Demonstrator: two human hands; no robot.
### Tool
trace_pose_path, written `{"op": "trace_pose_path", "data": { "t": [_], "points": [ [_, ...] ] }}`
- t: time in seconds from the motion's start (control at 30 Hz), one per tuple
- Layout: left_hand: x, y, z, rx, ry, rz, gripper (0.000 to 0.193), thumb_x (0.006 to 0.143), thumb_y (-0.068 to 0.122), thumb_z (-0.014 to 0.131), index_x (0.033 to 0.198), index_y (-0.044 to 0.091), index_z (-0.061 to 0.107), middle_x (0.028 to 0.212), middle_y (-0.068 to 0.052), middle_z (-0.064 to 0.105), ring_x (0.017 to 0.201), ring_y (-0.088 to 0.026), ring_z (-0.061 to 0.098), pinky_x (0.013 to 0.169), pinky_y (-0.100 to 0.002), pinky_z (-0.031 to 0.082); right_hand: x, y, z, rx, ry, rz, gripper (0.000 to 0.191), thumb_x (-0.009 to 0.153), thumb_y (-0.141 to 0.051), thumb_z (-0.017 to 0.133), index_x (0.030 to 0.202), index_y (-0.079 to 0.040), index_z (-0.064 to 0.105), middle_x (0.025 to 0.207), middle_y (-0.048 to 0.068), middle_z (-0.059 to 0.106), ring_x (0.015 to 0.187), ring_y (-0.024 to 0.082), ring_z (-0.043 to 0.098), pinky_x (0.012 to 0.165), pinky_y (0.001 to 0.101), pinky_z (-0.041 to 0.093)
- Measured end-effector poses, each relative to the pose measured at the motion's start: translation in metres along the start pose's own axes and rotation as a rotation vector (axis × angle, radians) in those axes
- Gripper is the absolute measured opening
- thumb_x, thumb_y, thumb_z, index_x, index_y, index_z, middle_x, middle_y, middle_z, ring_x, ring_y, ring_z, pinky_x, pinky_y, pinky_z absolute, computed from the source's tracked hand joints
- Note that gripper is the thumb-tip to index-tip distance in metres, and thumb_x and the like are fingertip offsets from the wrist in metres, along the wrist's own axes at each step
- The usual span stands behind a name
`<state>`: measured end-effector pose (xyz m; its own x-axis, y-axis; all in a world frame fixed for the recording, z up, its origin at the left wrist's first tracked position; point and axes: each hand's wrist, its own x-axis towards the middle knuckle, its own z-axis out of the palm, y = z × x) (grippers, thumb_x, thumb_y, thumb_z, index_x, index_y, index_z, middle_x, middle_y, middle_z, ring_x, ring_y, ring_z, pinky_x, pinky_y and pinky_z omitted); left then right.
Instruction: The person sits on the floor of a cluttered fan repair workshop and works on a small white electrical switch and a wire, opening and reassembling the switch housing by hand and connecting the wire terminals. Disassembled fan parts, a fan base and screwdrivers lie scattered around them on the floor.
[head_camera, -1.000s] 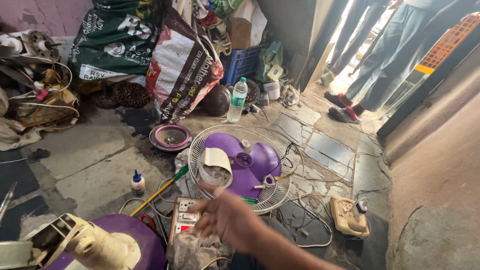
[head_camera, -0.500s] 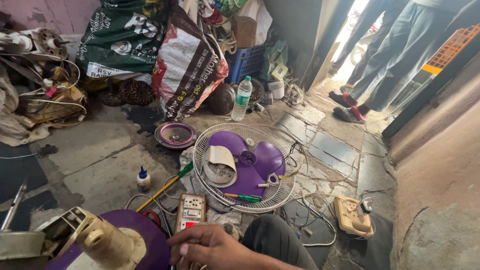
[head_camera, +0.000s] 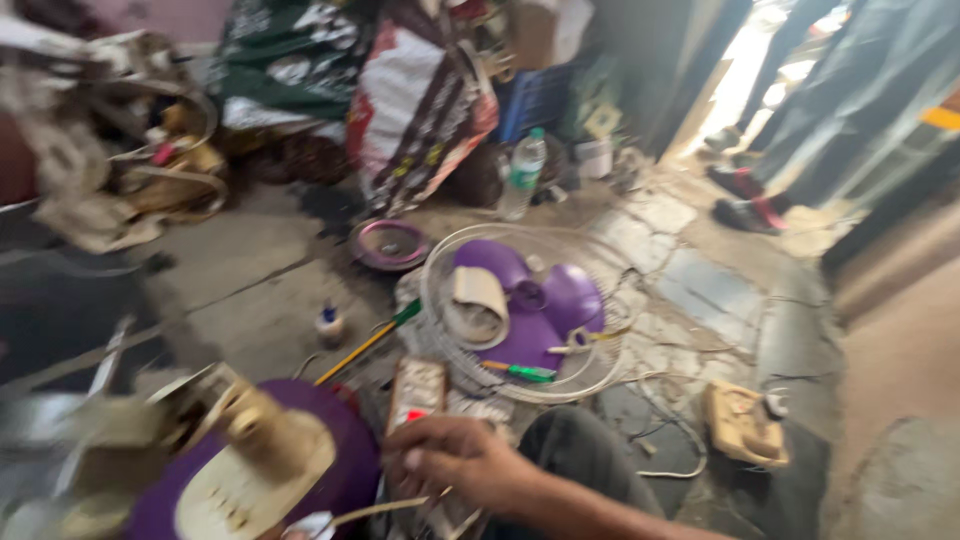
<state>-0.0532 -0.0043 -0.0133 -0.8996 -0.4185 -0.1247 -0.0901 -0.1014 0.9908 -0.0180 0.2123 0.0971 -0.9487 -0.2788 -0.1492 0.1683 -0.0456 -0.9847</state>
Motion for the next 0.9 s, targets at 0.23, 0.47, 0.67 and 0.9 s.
{"op": "trace_pose_path", "data": {
  "t": [0.23, 0.47, 0.67, 0.9],
  "points": [
    [-0.010, 0.010, -0.028, -0.243, -0.043, -0.042, 0.022, 0.088, 0.001, 0.072, 0.108, -0.004, 0.065, 0.087, -0.013, 0.072, 0.071, -0.018, 0.068, 0.057, -0.031, 0.055, -0.005, 0.000, -0.063, -0.193, 0.282, 0.017, 0.035, 0.096, -0.018, 0.061, 0.127, -0.002, 0.068, 0.102, 0.008, 0.077, 0.088, 0.015, 0.072, 0.073, 0.0320, 0.062],
    [-0.011, 0.033, -0.036, -0.252, -0.068, -0.020, 0.018, 0.092, 0.002, 0.071, 0.108, -0.004, 0.066, 0.083, -0.010, 0.069, 0.066, -0.015, 0.062, 0.057, -0.029, 0.052, -0.032, 0.023, -0.098, -0.214, 0.341, 0.039, 0.036, 0.098, -0.018, 0.061, 0.130, -0.002, 0.068, 0.108, 0.012, 0.077, 0.092, 0.015, 0.070, 0.075, 0.0309, 0.057],
    [-0.002, 0.021, -0.030, -0.292, -0.024, 0.016, 0.019, 0.092, 0.001, 0.070, 0.109, -0.004, 0.064, 0.086, -0.013, 0.070, 0.063, -0.016, 0.063, 0.054, -0.030, 0.054, -0.038, 0.016, -0.104, -0.066, 0.467, -0.001, 0.038, 0.097, -0.018, 0.062, 0.131, -0.002, 0.064, 0.116, 0.009, 0.072, 0.100, 0.014, 0.068, 0.081, 0.0307, 0.058],
    [-0.003, 0.032, -0.031, -0.328, -0.010, 0.049, 0.019, 0.092, -0.001, 0.070, 0.108, -0.006, 0.063, 0.084, -0.016, 0.069, 0.063, -0.018, 0.064, 0.054, -0.031, 0.054, -0.039, 0.001, -0.093, -0.021, 0.424, 0.025, 0.038, 0.098, -0.021, 0.062, 0.129, 0.000, 0.067, 0.111, 0.011, 0.073, 0.093, 0.014, 0.068, 0.082, 0.0309, 0.058]
  ]
}}
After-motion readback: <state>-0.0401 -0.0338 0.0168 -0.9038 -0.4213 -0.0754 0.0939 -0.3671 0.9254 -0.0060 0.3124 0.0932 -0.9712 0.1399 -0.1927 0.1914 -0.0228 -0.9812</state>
